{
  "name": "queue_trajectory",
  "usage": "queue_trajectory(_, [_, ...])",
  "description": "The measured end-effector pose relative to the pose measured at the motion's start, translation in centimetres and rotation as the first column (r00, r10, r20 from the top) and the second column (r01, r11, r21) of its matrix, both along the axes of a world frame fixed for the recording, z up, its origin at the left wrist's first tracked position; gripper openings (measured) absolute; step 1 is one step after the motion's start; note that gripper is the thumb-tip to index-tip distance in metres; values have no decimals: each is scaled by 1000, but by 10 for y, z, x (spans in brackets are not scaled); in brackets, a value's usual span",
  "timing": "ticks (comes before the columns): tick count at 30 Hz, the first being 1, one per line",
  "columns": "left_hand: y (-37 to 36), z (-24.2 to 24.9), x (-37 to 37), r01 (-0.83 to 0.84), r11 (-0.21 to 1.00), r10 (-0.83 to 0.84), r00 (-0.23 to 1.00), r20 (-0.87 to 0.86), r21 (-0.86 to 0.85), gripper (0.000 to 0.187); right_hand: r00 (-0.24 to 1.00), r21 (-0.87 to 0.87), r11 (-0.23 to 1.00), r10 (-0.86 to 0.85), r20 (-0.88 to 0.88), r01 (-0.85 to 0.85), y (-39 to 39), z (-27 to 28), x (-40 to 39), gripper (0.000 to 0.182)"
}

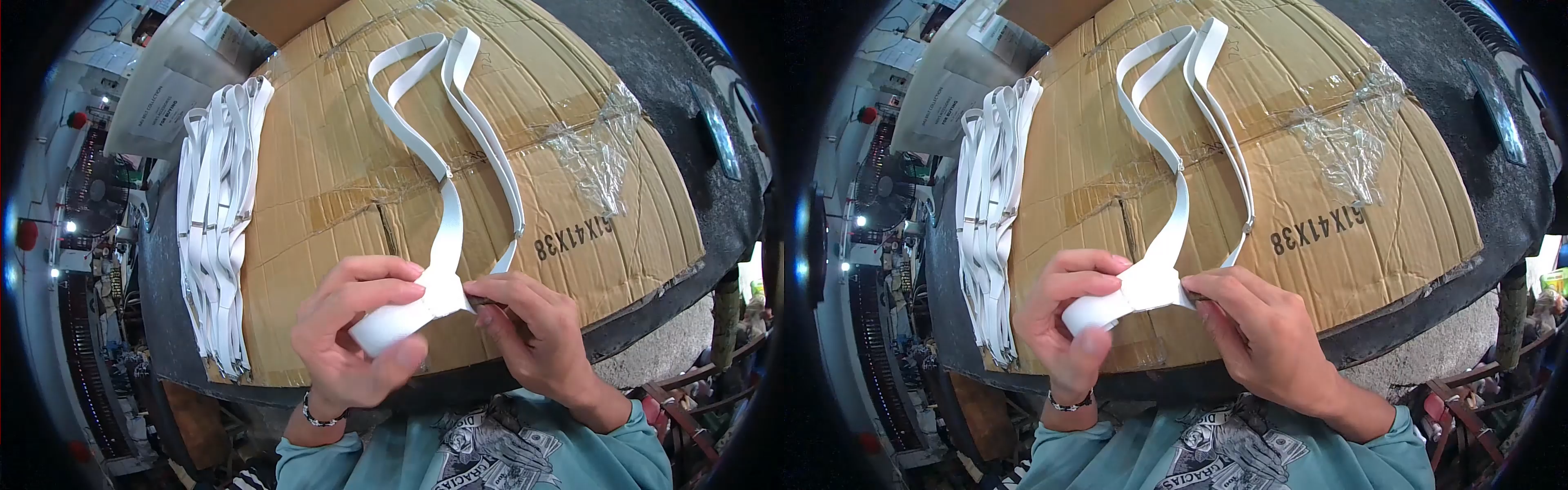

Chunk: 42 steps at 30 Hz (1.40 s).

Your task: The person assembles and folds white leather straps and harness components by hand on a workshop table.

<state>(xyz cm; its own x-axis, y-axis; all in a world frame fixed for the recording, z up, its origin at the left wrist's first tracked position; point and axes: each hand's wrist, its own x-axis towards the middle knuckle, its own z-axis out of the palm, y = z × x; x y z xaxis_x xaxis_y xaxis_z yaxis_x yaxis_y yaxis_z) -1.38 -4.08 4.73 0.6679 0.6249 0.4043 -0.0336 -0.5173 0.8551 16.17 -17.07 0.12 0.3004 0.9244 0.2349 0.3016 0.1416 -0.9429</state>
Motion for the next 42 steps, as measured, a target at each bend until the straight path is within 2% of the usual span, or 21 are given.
queue_trajectory(3, [-4, 1, -1, -43, 998, 40, 994, -101, -34, 29, 997, 1, 999, -36, -69, 36, -2, -2, 0, 27])
queue_trajectory(6, [-14, 6, 3, -55, 970, 40, 997, -66, -238, 38, 995, 29, 995, -97, -7, 97, -3, 1, 2, 27])
queue_trajectory(9, [-19, 5, 7, -61, 965, 37, 994, -99, -255, 41, 953, 73, 950, -300, -43, 302, -4, -6, -6, 26])
queue_trajectory(12, [-23, 1, 12, -61, 965, 43, 996, -77, -254, 39, 949, 152, 941, -311, 40, 302, 0, -6, -6, 22])
queue_trajectory(15, [-26, 5, 18, -44, 996, 36, 994, -106, -80, 40, 947, 97, 942, -319, -30, 321, 3, 4, -10, 29])
queue_trajectory(21, [-21, 5, 27, 119, 985, -102, 986, -132, 128, 43, 912, 64, 914, -391, -128, 401, 12, 10, 4, 21])
queue_trajectory(24, [-28, 3, 31, 104, 989, -117, 985, -127, -103, 63, 901, 129, 892, -425, -89, 433, 14, 7, 6, 19])
queue_trajectory(27, [-29, 14, 33, 47, 944, -146, 947, -287, -328, 80, 889, 192, 868, -448, -93, 458, 16, 3, 3, 18])
queue_trajectory(29, [-21, 22, 33, 70, 823, -311, 886, -343, -564, 87, 882, 227, 855, -468, -49, 466, 17, 3, 1, 17])
queue_trajectory(32, [-22, 24, 35, 117, 723, -424, 854, -303, -681, 93, 871, 227, 843, -488, -58, 488, 17, 2, 3, 17])
queue_trajectory(36, [-36, 18, 44, 184, 822, -331, 924, -189, -538, 96, 860, 233, 828, -495, -124, 510, 18, 5, 8, 17])
queue_trajectory(38, [-35, 10, 43, 272, 876, -368, 911, -187, -399, 94, 856, 232, 824, -492, -159, 516, 19, 4, 10, 16])
queue_trajectory(42, [-28, 16, 46, 271, 924, -330, 922, -202, -269, 88, 849, 243, 814, -500, -169, 528, 19, 9, 17, 16])
